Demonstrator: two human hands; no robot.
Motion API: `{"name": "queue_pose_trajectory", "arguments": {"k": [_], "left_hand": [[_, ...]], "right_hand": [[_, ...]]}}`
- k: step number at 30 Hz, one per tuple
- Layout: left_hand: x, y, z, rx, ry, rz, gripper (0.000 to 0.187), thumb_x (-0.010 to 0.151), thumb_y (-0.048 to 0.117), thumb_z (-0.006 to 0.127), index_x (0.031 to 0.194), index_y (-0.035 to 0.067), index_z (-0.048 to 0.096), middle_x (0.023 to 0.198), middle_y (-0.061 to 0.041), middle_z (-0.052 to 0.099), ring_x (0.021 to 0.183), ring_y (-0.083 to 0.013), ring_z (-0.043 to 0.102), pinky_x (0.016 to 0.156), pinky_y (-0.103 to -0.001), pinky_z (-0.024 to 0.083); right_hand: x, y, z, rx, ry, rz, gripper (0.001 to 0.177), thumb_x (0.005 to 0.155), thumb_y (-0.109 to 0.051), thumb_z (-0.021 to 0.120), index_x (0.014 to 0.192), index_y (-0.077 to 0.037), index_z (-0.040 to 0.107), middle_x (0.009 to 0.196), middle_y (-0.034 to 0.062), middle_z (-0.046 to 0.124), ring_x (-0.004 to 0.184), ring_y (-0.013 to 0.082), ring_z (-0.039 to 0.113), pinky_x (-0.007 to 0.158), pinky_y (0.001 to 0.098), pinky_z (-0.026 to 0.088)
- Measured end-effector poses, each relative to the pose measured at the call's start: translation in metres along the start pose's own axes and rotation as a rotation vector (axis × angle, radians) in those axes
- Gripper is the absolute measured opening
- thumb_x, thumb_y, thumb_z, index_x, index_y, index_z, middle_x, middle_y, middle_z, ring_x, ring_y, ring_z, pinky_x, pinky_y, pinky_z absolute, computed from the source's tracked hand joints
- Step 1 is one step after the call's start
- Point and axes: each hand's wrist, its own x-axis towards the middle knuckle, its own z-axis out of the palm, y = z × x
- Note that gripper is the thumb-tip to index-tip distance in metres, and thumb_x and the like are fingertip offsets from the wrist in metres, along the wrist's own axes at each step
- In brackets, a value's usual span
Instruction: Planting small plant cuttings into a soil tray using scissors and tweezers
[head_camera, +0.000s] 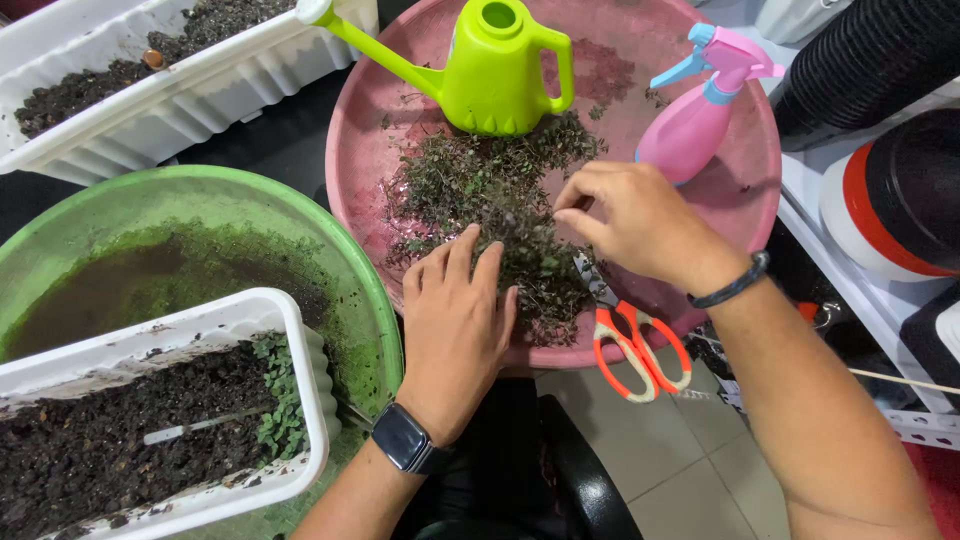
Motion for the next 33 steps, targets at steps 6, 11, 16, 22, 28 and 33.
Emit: {"name": "queue_pose_trajectory", "arguments": {"k": [6,11,16,22,28,33], "left_hand": [[0.002,0.003,0.005,-0.012,-0.015,-0.017,0.045,0.089,0.035,0.069,0.129,0.015,0.063,0.135,-0.013,0.059,0.121,-0.0319,0.057,0.1,-0.047,0.04],[0.007,0.007,-0.003,-0.086,0.038,-0.003,0.043,0.094,0.03,0.066,0.132,0.011,0.06,0.139,-0.013,0.059,0.12,-0.0314,0.055,0.097,-0.046,0.041],[0.02,0.021,-0.025,-0.468,0.072,-0.067,0.049,0.102,0.026,0.056,0.146,0.007,0.047,0.144,-0.013,0.058,0.126,-0.0294,0.056,0.104,-0.044,0.041],[0.026,0.03,-0.042,-1.159,0.081,-0.115,0.044,0.105,0.028,0.051,0.141,0.003,0.048,0.131,-0.014,0.062,0.12,-0.0234,0.064,0.108,-0.037,0.051],[0.016,0.025,-0.037,-1.679,-0.116,-0.218,0.024,0.103,0.012,0.056,0.125,0.003,0.059,0.127,-0.01,0.069,0.115,-0.0146,0.065,0.105,-0.03,0.051],[0.018,0.03,-0.059,-1.443,0.06,-0.045,0.034,0.093,-0.006,0.039,0.117,0.005,0.061,0.125,-0.012,0.063,0.124,-0.0234,0.06,0.112,-0.037,0.05]], "right_hand": [[-0.005,-0.012,-0.028,-0.083,0.097,-0.032,0.002,0.098,-0.008,0.071,0.096,-0.008,0.069,0.088,0.0102,0.071,0.091,0.0324,0.07,0.086,0.0424,0.054],[-0.006,-0.033,-0.058,-0.103,0.202,-0.131,0.008,0.1,0.001,0.071,0.098,-0.003,0.064,0.094,0.0085,0.07,0.087,0.0265,0.066,0.079,0.0394,0.049],[-0.009,-0.058,-0.076,0.027,0.201,-0.103,0.003,0.103,0.001,0.069,0.103,0.001,0.066,0.097,0.0107,0.071,0.088,0.023,0.067,0.081,0.0342,0.051],[-0.016,-0.064,-0.069,0.423,0.122,0.11,0.012,0.103,-0.015,0.066,0.106,-0.003,0.065,0.096,0.0038,0.067,0.09,0.01,0.062,0.082,0.0222,0.052],[-0.018,-0.061,-0.063,0.621,0.108,0.172,0.013,0.101,-0.016,0.066,0.106,-0.004,0.065,0.095,0.0038,0.068,0.089,0.0087,0.067,0.081,0.0192,0.055],[-0.02,-0.053,-0.052,0.696,0.13,0.172,0.012,0.101,-0.016,0.067,0.104,-0.005,0.065,0.096,0.0038,0.069,0.089,0.0091,0.067,0.079,0.0191,0.053]]}}
